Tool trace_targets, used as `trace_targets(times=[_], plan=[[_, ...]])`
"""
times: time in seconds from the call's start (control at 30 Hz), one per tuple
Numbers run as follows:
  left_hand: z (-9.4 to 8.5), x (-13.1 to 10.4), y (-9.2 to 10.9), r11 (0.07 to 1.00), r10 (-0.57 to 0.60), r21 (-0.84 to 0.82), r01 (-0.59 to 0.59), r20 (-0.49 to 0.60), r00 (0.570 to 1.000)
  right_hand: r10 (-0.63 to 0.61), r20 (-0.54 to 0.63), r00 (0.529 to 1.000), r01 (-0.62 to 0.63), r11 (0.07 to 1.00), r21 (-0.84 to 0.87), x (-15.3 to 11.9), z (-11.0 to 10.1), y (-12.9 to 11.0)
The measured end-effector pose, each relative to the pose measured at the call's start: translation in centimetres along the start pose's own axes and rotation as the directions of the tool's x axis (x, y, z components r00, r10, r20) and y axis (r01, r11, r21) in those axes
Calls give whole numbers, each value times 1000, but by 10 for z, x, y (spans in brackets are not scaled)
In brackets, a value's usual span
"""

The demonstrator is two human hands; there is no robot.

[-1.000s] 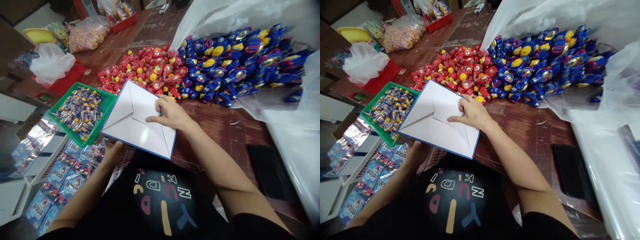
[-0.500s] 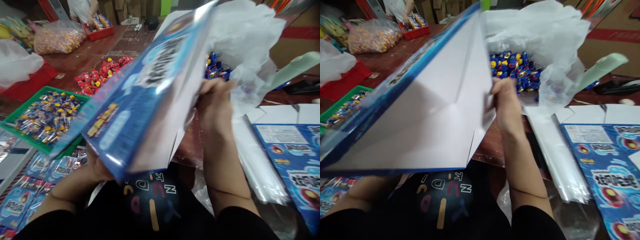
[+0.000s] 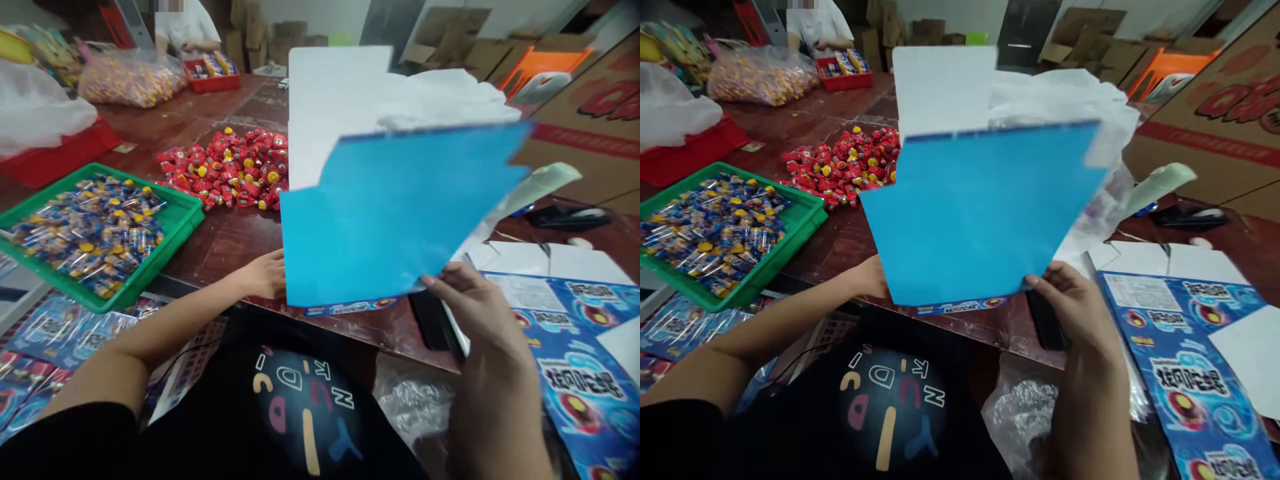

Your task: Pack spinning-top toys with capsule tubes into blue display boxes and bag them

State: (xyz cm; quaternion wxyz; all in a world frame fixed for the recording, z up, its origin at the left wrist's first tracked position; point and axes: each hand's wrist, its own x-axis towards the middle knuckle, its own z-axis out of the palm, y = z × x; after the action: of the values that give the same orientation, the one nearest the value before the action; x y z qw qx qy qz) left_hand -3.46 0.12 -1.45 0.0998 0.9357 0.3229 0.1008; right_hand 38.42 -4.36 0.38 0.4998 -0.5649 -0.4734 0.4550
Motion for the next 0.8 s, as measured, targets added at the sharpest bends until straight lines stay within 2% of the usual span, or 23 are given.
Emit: trace_targets(times=[0.03,0.1,0.13,0.2,0.27,0.3,0.33,0.37,0.4,0.43,0.47,0.53,0.6,0.67,0.7,0.73,0.77,0.8], plan=[[2,-20,0,1000,-3,-17,3,-2,1000,3,38,999,0,996,-85,-8,0,10],[4,-54,11,980,-147,-148,130,-110,983,-42,61,997,55,971,-231,-27,7,22],[5,-67,21,933,-277,-283,222,-171,946,-78,41,996,86,956,-280,-37,16,24],[9,-79,46,751,-496,-586,304,-198,845,-146,-90,985,110,940,-322,-57,45,23],[15,-74,67,557,-644,-783,277,-196,740,-186,-274,944,86,937,-339,-71,83,21],[19,-67,74,502,-700,-830,243,-224,678,-201,-356,913,74,938,-340,-76,102,23],[24,-59,78,474,-742,-858,199,-267,615,-218,-411,885,78,941,-329,-77,117,26],[28,-51,78,467,-762,-872,148,-313,567,-223,-424,878,94,948,-303,-76,128,31],[33,-43,75,466,-761,-880,92,-345,550,-212,-391,896,115,960,-255,-73,134,38],[37,-35,69,443,-744,-895,42,-341,574,-183,-316,931,125,973,-193,-67,135,44],[41,-28,62,395,-718,-919,12,-300,628,-144,-218,965,118,985,-129,-60,133,51],[50,-14,44,265,-678,-964,25,-168,716,-67,-46,997,65,997,-37,-41,124,60],[59,0,28,168,-685,-982,82,-56,727,-18,8,1000,18,1000,-9,-21,116,62],[62,14,17,115,-719,-986,118,-1,695,25,-6,1000,-25,1000,-2,-3,114,58],[60,21,12,121,-728,-983,139,7,685,50,-4,999,-50,999,-3,5,115,55],[54,27,8,177,-733,-972,156,-25,679,74,3,997,-74,997,-15,10,117,51],[45,33,4,295,-730,-941,164,-111,675,92,10,996,-91,995,-36,14,118,48],[33,39,-1,459,-698,-873,165,-240,674,102,23,995,-100,993,-66,17,119,45]])
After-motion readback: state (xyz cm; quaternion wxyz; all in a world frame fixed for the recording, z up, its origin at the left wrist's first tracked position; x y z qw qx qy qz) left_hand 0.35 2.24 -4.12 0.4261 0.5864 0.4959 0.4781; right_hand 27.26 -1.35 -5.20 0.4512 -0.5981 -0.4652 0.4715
